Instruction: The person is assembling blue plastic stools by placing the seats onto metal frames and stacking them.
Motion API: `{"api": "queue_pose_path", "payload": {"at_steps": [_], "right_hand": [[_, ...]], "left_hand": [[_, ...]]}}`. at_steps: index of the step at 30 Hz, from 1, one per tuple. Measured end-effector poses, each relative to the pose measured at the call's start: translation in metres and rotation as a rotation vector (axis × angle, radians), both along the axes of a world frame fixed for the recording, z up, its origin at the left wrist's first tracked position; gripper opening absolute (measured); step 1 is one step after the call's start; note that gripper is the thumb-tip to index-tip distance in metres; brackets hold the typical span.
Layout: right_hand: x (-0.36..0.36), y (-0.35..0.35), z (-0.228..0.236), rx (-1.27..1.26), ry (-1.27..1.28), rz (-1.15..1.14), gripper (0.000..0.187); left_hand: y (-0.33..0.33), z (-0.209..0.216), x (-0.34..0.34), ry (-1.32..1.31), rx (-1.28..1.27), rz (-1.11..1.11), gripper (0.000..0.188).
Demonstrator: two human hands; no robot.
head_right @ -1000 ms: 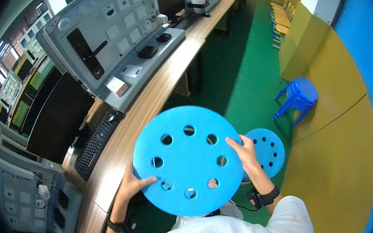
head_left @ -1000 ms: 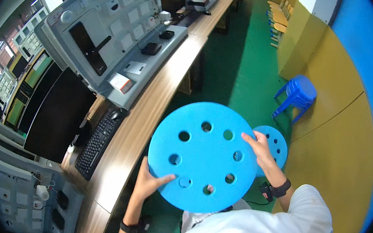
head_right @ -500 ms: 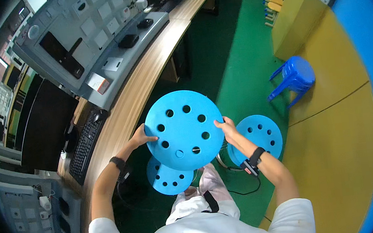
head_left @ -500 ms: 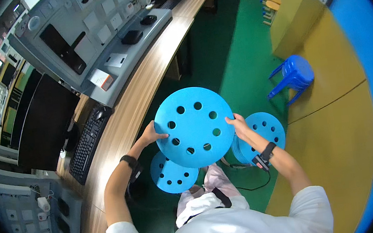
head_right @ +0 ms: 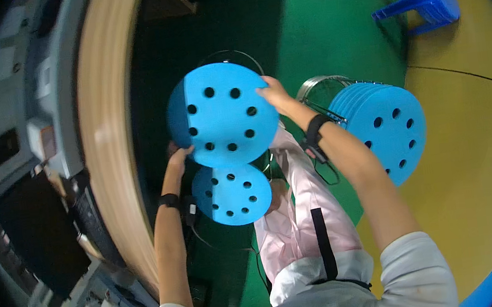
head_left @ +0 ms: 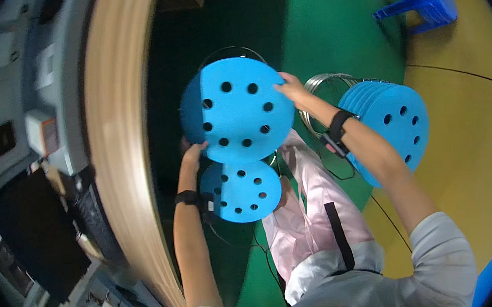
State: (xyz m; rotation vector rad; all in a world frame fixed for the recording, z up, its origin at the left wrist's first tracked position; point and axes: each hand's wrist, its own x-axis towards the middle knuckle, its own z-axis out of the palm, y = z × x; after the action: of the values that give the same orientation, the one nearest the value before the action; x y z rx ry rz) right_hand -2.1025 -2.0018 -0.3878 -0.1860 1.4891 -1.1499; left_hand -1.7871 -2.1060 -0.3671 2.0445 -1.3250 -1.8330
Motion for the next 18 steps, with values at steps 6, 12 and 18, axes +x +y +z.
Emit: {"api": "queue_pose_path", "payload": {"at_steps": [6,12,18], "right_hand": [[0.052,-0.034,-0.083,-0.092,0.121,0.034,0.046],[0.116,-0.043,-0.113,-0.04,0.02,-0.229,0.049],[0.139,-0.013,-0.12,0.089,0.223,-0.352,0.054]], "left_hand": [[-0.064,-0.074,0.042,-0.253,0.016,-0.004,0.052],[-0.037,-0.002,0.018,-0.384,-0.242,-0.231,0.047],[-0.046,0.196,-0.041,-0.532,-1.151,-1.144,0.035]]}}
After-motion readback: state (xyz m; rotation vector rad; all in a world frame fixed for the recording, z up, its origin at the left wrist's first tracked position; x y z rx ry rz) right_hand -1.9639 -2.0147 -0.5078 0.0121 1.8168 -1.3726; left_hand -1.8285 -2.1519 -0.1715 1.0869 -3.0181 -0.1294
